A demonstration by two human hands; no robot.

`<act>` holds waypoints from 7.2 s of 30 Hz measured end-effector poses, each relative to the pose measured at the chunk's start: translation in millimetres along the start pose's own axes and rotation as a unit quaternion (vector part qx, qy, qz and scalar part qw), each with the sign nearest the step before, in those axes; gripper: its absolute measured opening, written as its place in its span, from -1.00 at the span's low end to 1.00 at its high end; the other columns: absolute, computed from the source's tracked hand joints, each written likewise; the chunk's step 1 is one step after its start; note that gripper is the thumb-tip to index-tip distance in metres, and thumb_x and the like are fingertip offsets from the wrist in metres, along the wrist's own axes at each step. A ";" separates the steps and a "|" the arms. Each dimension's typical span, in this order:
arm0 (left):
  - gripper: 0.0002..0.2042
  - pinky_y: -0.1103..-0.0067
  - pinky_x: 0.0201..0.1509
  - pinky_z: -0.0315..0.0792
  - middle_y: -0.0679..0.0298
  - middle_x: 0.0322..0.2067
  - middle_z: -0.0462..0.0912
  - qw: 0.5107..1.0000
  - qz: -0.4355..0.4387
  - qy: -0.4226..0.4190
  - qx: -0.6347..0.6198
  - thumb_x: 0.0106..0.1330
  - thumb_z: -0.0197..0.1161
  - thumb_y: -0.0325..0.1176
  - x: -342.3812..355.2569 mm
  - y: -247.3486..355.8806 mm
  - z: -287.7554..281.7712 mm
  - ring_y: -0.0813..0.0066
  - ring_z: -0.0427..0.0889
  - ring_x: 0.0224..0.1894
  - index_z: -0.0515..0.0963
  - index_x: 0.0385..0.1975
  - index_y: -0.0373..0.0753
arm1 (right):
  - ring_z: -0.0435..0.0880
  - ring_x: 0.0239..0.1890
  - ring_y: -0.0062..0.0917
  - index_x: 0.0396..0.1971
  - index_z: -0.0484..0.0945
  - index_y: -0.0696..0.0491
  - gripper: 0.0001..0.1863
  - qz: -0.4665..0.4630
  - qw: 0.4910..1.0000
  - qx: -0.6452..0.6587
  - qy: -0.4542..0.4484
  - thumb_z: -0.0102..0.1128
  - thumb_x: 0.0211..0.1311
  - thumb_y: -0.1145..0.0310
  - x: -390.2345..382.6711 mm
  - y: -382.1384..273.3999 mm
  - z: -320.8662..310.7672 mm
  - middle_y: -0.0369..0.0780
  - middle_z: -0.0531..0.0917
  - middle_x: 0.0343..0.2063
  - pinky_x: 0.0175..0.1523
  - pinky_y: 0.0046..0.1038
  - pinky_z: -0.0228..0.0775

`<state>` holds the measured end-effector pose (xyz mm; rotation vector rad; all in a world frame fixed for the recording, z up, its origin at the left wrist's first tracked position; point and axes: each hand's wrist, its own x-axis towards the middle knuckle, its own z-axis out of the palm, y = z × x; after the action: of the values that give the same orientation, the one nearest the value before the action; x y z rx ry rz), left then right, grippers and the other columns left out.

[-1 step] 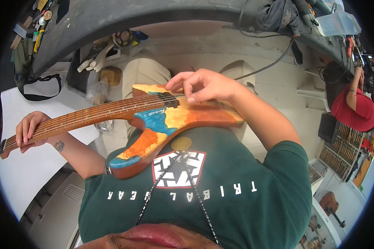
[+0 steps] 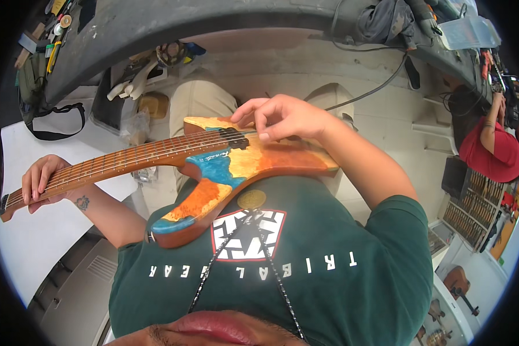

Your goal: The person plugs a cable into an electric guitar and an amplifier, then strums and plays the guitar to test the sound.

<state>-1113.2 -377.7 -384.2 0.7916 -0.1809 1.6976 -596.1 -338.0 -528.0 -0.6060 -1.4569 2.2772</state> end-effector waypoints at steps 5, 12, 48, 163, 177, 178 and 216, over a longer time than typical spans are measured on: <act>-0.79 0.71 -0.06 0.75 0.49 -0.36 0.82 1.000 -0.004 -0.003 -0.004 0.00 0.72 -0.48 0.9 1.9 -1.4 0.66 0.78 -0.31 0.78 -0.43 -0.13 | 0.57 0.30 -0.33 -0.46 0.62 0.10 -0.83 0.048 0.996 -0.059 0.044 0.44 0.23 0.38 1.4 8.0 -2.8 -0.11 0.58 0.25 0.37 -0.30 0.41; -0.78 0.69 -0.08 0.76 0.46 -0.32 0.83 1.000 -0.006 -0.012 -0.018 -0.01 0.72 -0.48 1.1 2.3 -2.8 0.63 0.78 -0.31 0.79 -0.40 -0.15 | 0.56 0.30 -0.34 -0.45 0.64 0.13 -0.85 0.071 0.992 -0.037 0.093 0.44 0.25 0.43 5.6 9.4 1.2 -0.10 0.59 0.24 0.41 -0.25 0.40; -0.56 0.05 0.40 0.52 -0.16 0.17 0.63 0.878 -0.284 0.300 0.244 0.34 0.40 -0.37 -120.6 -232.9 40.8 -0.04 0.64 0.24 0.40 0.13 -0.32 | 0.69 -0.23 -0.28 -0.27 0.63 0.14 -0.82 -0.085 0.878 -0.449 0.142 0.31 0.34 0.33 25.1 -100.3 -23.9 -0.10 0.68 -0.32 -0.07 -0.24 0.54; -0.55 0.49 -0.14 0.41 0.13 0.17 0.67 0.694 -0.197 0.567 0.396 0.60 0.16 -0.25 71.9 -305.6 250.1 0.49 0.56 -0.22 0.38 0.38 -0.31 | 0.74 0.06 -0.27 0.00 0.74 -0.18 -0.69 -0.163 0.340 -0.550 0.745 0.38 0.30 0.12 -296.3 -852.3 -508.9 -0.26 0.77 -0.05 0.11 -0.19 0.58; -0.56 0.45 -0.08 0.42 0.12 0.16 0.67 0.695 -0.188 0.573 0.391 0.60 0.15 -0.24 71.0 -311.5 252.0 0.45 0.57 -0.17 0.38 0.36 -0.30 | 0.76 -0.01 -0.23 -0.04 0.76 -0.15 -0.68 -0.168 0.342 -0.544 0.748 0.39 0.32 0.04 -296.6 -851.9 -511.9 -0.23 0.79 -0.13 0.06 -0.17 0.59; -0.56 0.44 -0.08 0.43 0.11 0.16 0.67 0.695 -0.187 0.574 0.391 0.60 0.15 -0.24 71.7 -312.3 251.4 0.44 0.57 -0.17 0.38 0.36 -0.30 | 0.76 -0.02 -0.23 -0.04 0.77 -0.14 -0.68 -0.168 0.343 -0.544 0.747 0.39 0.32 0.03 -296.7 -851.9 -511.1 -0.23 0.80 -0.14 0.06 -0.17 0.59; -0.59 0.33 0.09 0.47 0.08 0.14 0.64 0.699 -0.171 0.577 0.387 0.60 0.14 -0.23 79.4 -316.5 250.4 0.32 0.60 -0.05 0.38 0.31 -0.29 | 0.77 -0.10 -0.15 -0.02 0.69 -0.09 -0.68 -0.185 0.335 -0.612 0.692 0.32 0.35 0.08 -285.7 -851.8 -503.8 -0.16 0.79 -0.27 -0.04 -0.13 0.56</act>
<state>-729.4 -349.3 -239.0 0.1436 1.5482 1.5706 -20.6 232.8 107.5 -1.6132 -1.4421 -0.5675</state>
